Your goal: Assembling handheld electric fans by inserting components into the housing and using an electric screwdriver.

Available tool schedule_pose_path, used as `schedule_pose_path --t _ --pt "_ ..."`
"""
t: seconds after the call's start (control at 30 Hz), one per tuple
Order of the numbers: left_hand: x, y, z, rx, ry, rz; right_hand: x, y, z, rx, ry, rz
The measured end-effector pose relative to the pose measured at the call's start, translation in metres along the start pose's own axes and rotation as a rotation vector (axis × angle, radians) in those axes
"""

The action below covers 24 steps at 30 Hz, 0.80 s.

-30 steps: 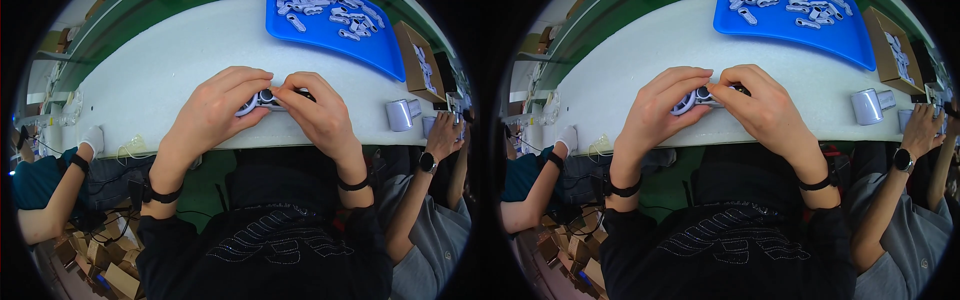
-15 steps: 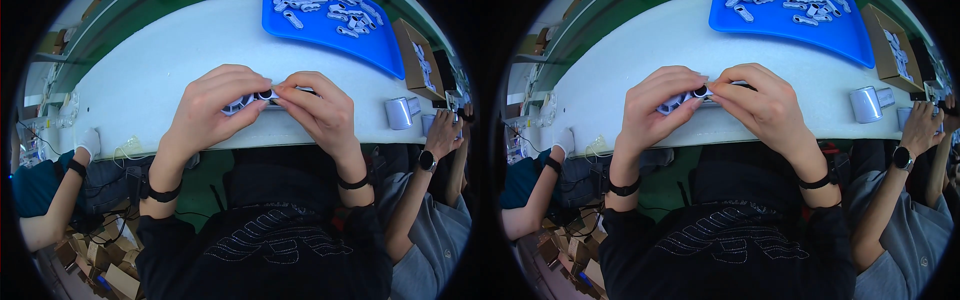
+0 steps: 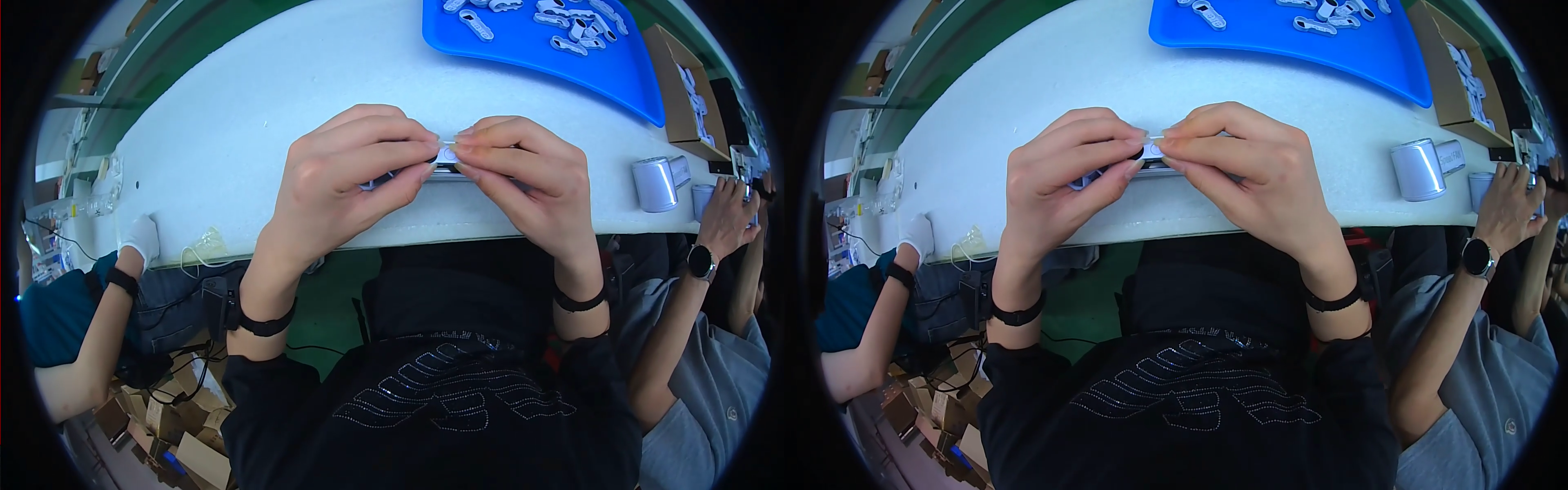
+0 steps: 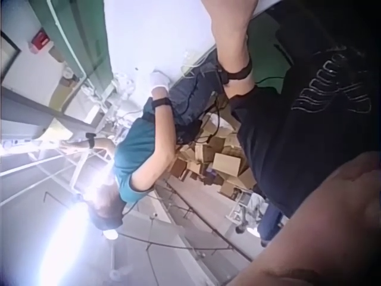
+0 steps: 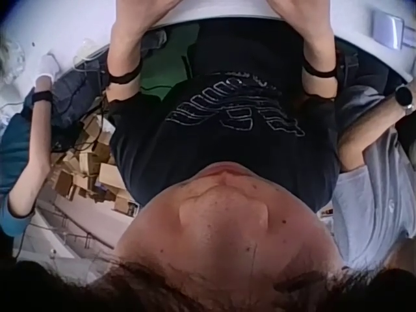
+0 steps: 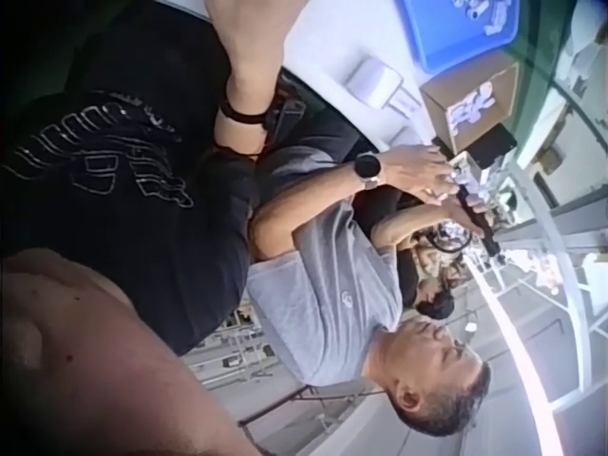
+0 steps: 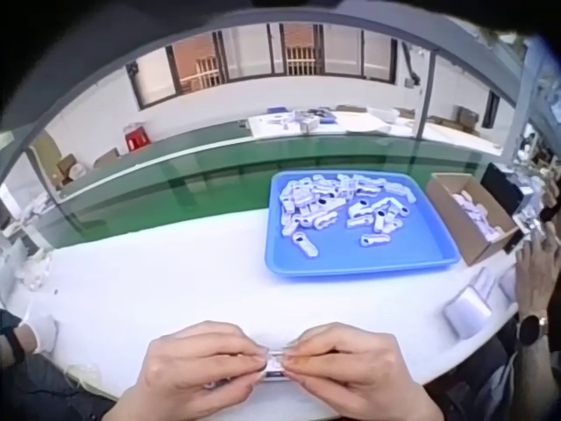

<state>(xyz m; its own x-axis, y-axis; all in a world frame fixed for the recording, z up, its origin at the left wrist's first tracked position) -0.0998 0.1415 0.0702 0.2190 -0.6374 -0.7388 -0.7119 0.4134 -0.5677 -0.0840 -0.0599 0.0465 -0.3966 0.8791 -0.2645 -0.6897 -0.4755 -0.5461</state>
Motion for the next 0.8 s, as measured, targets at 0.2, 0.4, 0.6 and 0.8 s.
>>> schedule_pose_path --t 0.2,0.4,0.6,0.8 --pt "-0.0013 0.0002 -0.0026 0.027 0.002 0.074 -0.0004 -0.0004 0.0026 -0.014 -0.019 0.024" --pt "-0.0017 0.0 -0.0022 0.047 0.005 0.107 0.0007 -0.0024 0.0054 -0.035 0.022 0.047" --pt "0.0004 0.0021 -0.002 0.072 0.001 0.092 0.0027 0.0 0.0056 -0.07 0.036 0.058" --pt "-0.0031 -0.0007 -0.0092 0.131 -0.055 0.08 0.0026 0.0002 0.0098 -0.094 0.067 0.071"
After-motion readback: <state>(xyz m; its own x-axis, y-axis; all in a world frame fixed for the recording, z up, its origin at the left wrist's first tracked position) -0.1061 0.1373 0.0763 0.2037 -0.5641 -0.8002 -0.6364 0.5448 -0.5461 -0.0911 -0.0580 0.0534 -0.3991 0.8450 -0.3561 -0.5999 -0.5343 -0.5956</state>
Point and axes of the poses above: each hand's wrist, its own y-axis away from the middle knuckle, its own x-axis out of the palm, z = x × y, the point moved 5 cm from there along -y, towards the middle knuckle, and after that the axes turned 15 degrees about -y, right-handed, at the moved point
